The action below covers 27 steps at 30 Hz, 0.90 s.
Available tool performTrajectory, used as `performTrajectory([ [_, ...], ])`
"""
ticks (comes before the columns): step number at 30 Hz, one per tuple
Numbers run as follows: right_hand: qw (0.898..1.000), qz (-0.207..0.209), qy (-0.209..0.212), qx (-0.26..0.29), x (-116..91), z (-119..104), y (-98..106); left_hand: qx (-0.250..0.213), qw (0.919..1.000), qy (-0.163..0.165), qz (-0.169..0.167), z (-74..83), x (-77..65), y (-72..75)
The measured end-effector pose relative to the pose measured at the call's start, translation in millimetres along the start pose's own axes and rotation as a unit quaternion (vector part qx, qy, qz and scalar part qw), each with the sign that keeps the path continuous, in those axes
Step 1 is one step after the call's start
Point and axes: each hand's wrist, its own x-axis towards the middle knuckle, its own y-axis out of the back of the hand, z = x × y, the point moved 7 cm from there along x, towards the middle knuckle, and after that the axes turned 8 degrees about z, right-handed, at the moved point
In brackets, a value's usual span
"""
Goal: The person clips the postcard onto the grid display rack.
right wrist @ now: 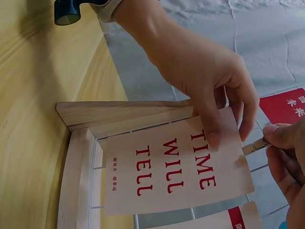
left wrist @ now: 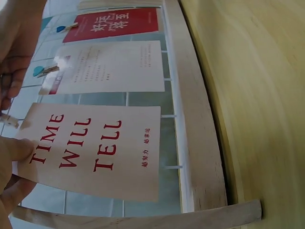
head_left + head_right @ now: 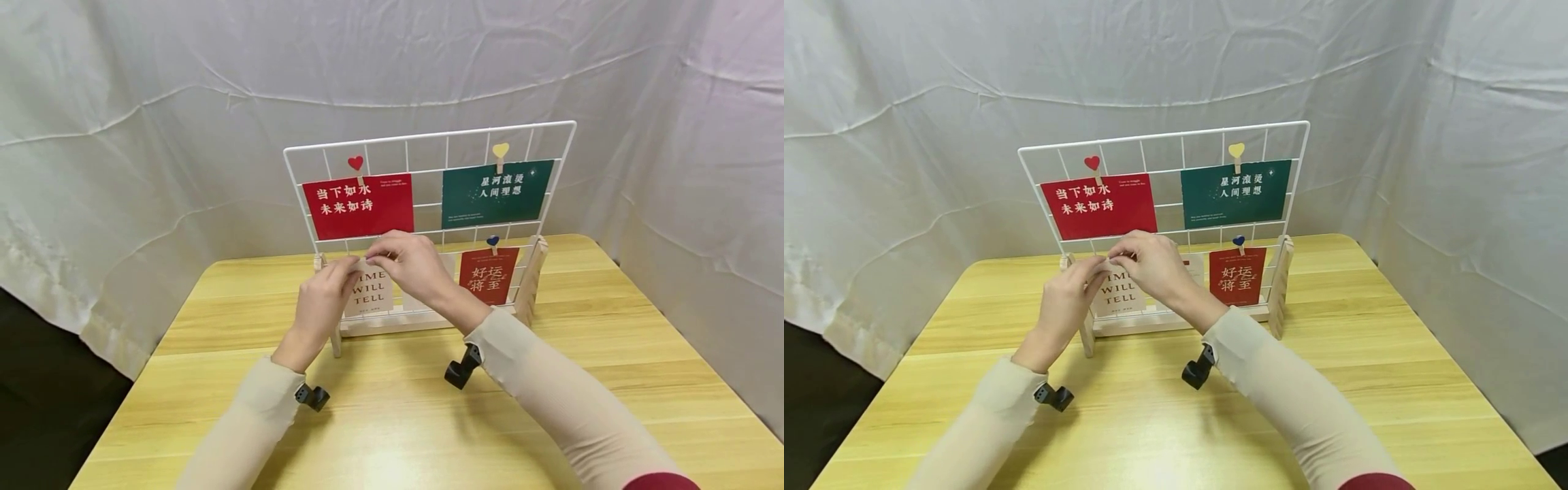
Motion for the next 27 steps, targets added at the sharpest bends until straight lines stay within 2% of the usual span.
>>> performTrajectory([
  [4, 1.000, 0.011, 0.015, -0.010, 0.8, -3.4, 1.0, 0.035, 0.9990, -0.018, 0.023, 3.8, -1.4, 0.0],
  [11, 0.999, 0.035, 0.024, -0.018, 1.9, -6.5, 3.6, 0.056, 0.9973, -0.014, 0.046, 3.8, -2.9, 1.0],
  [19, 0.996, 0.056, 0.043, -0.063, 4.5, -11.0, 3.0, 0.054, 0.9976, -0.009, 0.043, 2.4, -4.1, -0.7],
  [27, 0.991, 0.058, 0.057, -0.102, 7.4, -12.1, -2.1, 0.056, 0.9978, 0.020, 0.028, 1.6, -2.7, -1.5],
])
